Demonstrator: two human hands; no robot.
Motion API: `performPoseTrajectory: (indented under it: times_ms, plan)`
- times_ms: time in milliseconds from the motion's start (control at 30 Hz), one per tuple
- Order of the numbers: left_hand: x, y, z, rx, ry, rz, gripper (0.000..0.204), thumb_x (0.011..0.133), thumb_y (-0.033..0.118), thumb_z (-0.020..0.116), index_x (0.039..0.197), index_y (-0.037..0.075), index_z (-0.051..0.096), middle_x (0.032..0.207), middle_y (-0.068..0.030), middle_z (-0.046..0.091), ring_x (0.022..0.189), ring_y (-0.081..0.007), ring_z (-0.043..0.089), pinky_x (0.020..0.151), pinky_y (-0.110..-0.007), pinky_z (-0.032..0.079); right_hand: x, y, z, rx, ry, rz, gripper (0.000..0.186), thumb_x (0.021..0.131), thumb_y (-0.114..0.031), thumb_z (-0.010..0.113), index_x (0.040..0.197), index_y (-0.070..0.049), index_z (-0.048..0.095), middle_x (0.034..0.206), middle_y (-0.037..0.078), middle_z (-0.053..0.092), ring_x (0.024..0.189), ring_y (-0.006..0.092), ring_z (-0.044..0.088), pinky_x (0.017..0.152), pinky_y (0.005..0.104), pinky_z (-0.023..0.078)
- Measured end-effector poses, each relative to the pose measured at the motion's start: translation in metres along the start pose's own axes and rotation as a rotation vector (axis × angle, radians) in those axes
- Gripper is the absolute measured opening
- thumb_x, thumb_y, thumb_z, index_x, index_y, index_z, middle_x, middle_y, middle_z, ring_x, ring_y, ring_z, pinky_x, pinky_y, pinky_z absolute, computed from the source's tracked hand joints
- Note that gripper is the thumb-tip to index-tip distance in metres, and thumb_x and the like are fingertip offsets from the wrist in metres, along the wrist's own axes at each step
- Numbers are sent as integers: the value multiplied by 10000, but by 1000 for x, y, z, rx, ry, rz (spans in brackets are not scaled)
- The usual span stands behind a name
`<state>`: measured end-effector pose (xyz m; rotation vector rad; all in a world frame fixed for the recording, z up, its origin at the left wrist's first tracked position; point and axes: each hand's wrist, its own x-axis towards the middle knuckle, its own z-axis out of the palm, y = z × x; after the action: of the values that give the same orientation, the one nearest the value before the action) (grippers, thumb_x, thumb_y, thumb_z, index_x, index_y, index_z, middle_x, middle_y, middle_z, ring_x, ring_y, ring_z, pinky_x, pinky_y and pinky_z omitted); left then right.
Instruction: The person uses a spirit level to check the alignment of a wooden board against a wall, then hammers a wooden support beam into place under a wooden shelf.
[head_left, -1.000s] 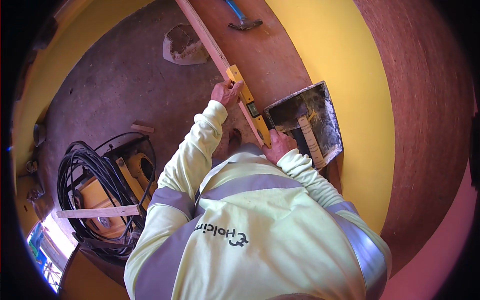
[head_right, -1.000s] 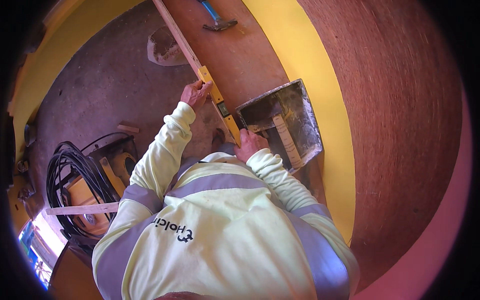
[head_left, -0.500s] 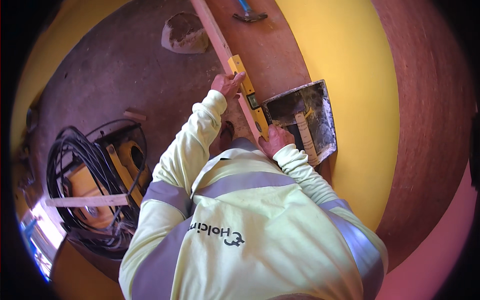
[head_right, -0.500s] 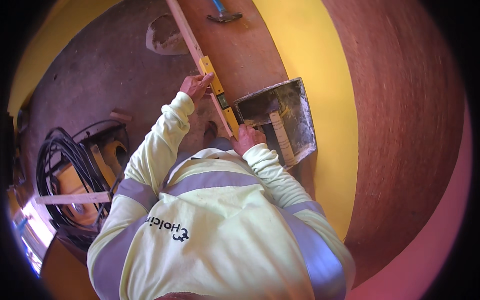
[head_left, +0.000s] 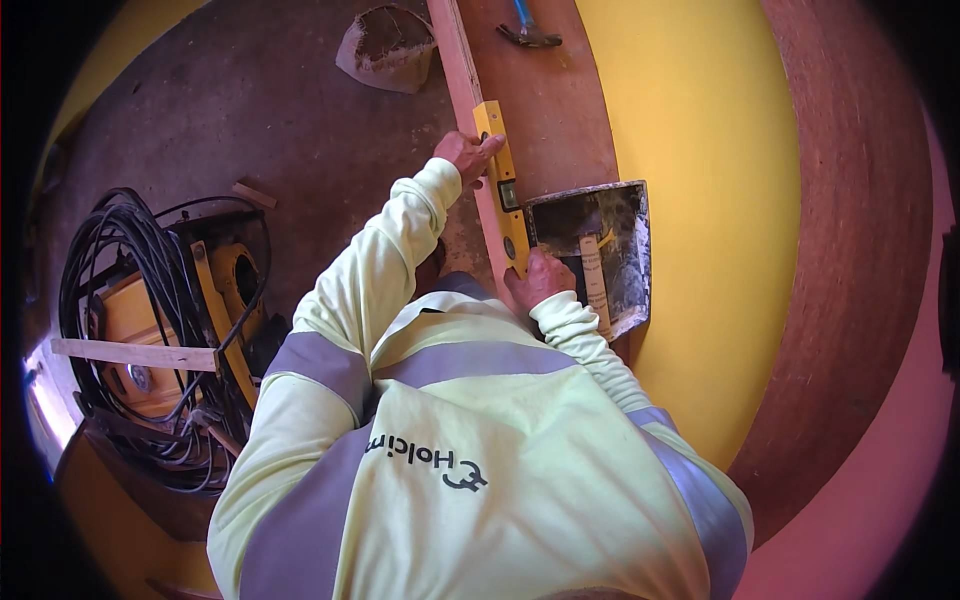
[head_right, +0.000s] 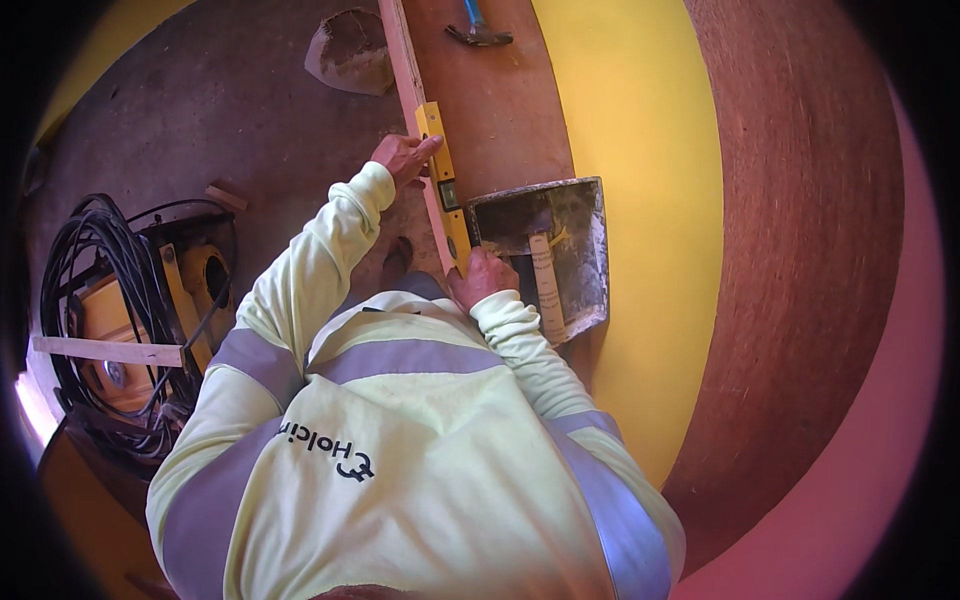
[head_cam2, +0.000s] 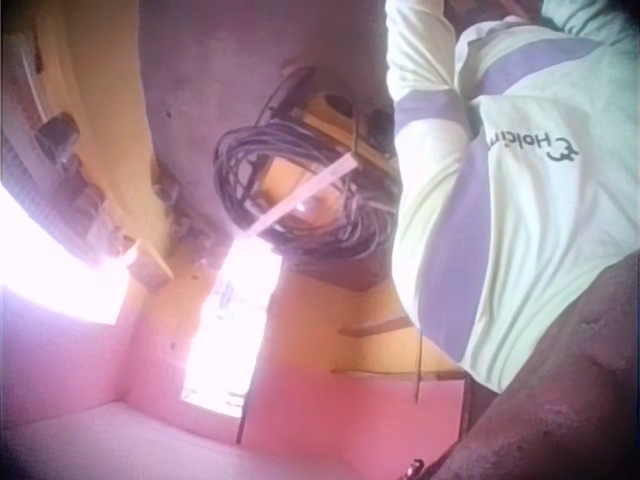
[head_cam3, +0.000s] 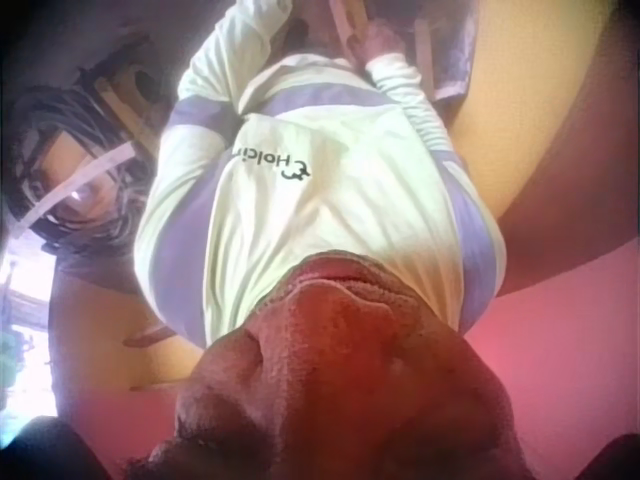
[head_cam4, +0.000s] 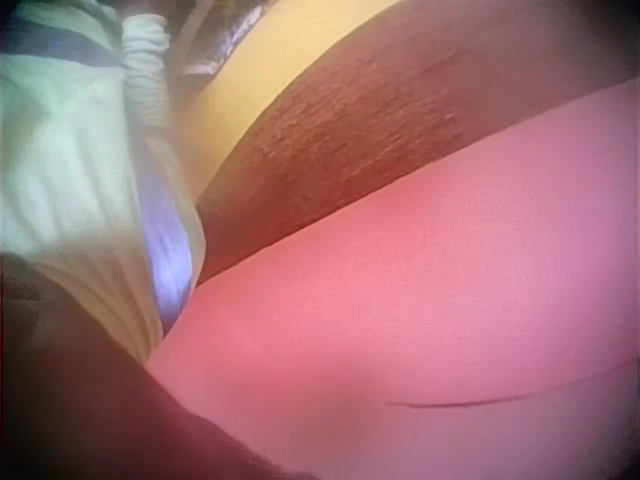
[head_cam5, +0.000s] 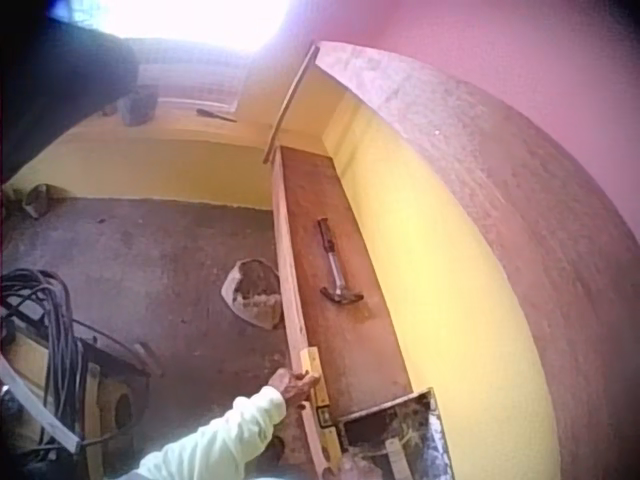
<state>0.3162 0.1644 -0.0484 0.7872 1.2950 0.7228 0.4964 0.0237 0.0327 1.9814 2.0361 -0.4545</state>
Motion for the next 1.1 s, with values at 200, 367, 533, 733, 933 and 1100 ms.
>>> performPoseTrajectory:
  times_ms: [200, 367, 533, 733, 933, 1100]
  plan:
    - [-4, 14, -1, 118, -56, -12, 539, 895, 445, 550, 1038, -63, 659, 867, -150, 687, 743, -235, 679, 721, -318, 550, 1, 7, 6, 21, 45, -10, 372, 697, -371, 653, 829, -31, 583, 783, 204, 643, 739, 396, 634, 681, 469, 510]
    - [2, 6, 0, 105, -9, 26, 550, 868, 465, 552, 920, -66, 681, 740, -152, 675, 637, -218, 666, 686, -315, 535, 2, 4, 0, -8, 21, 1, 367, 691, -377, 657, 809, -37, 586, 777, 205, 645, 739, 395, 636, 676, 463, 510]
    - [11, -4, -2, 93, -26, 71, 572, 851, 495, 539, 831, -55, 695, 669, -150, 661, 596, -208, 654, 665, -322, 523, 3, 6, 5, -4, 8, 13, 355, 683, -372, 659, 785, -40, 585, 769, 202, 646, 737, 396, 635, 662, 461, 510]
    - [5, 6, -5, 175, -54, 19, 509, 905, 417, 555, 1005, -69, 666, 818, -122, 680, 680, -169, 645, 645, -286, 543, 2, 12, 15, 84, 99, -43, 332, 692, -334, 647, 803, -30, 572, 758, 211, 637, 712, 405, 628, 653, 473, 509]
    - [1, 3, -2, 85, -50, 27, 498, 910, 416, 552, 1050, -49, 658, 873, -111, 682, 752, -163, 646, 678, -301, 542, 3, 13, 16, 128, 116, -80, 325, 704, -316, 636, 804, -16, 564, 749, 232, 628, 697, 422, 621, 639, 487, 510]
    - [0, 0, -4, 101, -39, 46, 490, 909, 412, 556, 1090, -35, 646, 924, -115, 685, 805, -181, 657, 714, -305, 548, 2, 12, 14, 125, 110, -85, 327, 705, -309, 646, 805, -10, 560, 755, 232, 628, 695, 425, 617, 637, 483, 511]
